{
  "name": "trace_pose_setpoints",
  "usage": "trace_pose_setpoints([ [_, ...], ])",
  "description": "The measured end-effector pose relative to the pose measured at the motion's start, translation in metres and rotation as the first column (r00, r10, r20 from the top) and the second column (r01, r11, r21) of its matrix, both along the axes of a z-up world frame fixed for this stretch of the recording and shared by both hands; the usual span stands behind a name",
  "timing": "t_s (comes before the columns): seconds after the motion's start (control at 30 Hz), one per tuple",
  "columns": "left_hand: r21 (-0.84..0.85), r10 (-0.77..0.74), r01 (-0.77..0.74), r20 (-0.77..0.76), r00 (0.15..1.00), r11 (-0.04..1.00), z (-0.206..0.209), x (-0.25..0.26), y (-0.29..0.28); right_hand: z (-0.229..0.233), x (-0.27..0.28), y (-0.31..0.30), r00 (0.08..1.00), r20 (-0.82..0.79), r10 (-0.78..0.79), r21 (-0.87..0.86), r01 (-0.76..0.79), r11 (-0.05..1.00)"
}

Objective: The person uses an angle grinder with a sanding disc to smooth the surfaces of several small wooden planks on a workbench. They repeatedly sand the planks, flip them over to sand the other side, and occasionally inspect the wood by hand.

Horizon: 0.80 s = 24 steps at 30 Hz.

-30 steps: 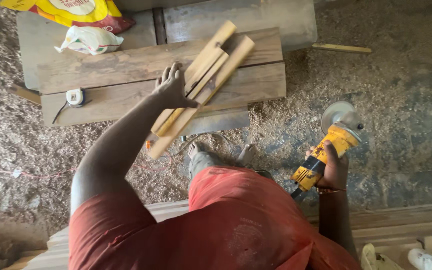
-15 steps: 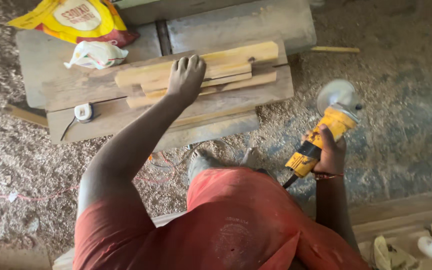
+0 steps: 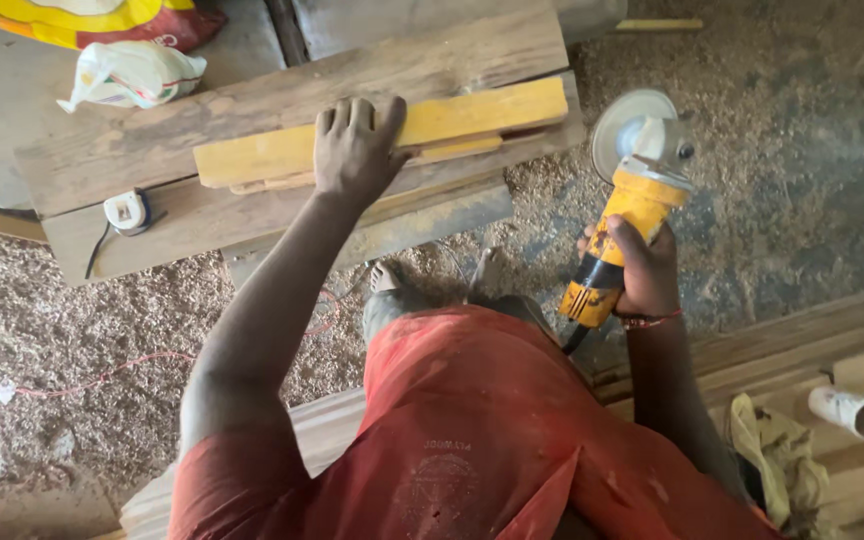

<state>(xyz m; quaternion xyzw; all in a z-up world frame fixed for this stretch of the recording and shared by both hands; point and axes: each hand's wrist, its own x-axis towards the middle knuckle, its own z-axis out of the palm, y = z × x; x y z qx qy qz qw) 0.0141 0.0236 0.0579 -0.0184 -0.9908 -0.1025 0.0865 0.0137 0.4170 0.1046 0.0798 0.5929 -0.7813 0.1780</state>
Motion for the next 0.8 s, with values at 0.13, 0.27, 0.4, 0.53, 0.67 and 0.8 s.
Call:
trace_pose_setpoints([
  [0.13,-0.087,0.021,-0.023,-0.022,1.0,0.996,-0.007,0.005,0.008,0.003,0.005,-0.001,0.998,-0.001,0.065,-0.002,-0.065,0.998],
  [0.27,-0.073,0.054,-0.06,-0.083,0.995,0.995,-0.007,0.01,0.015,0.008,0.016,-0.007,0.996,0.017,0.085,0.039,-0.085,0.996],
  [0.4,-0.039,0.04,-0.045,-0.117,0.992,0.998,-0.009,0.013,0.014,0.009,0.031,-0.016,0.994,0.06,0.092,0.073,-0.096,0.993],
  [0.53,0.042,0.024,-0.014,-0.242,0.97,0.999,0.0,0.019,0.013,0.007,0.038,-0.02,0.986,0.044,0.16,0.136,-0.165,0.977],
  [0.67,0.312,0.217,-0.133,-0.25,0.944,0.941,0.019,0.072,0.048,0.009,0.031,-0.014,0.946,0.061,0.319,0.184,-0.324,0.928],
  [0.8,0.413,0.139,-0.61,0.742,0.656,0.676,0.035,0.128,0.154,0.006,0.018,-0.016,0.872,0.088,0.482,0.178,-0.49,0.853],
])
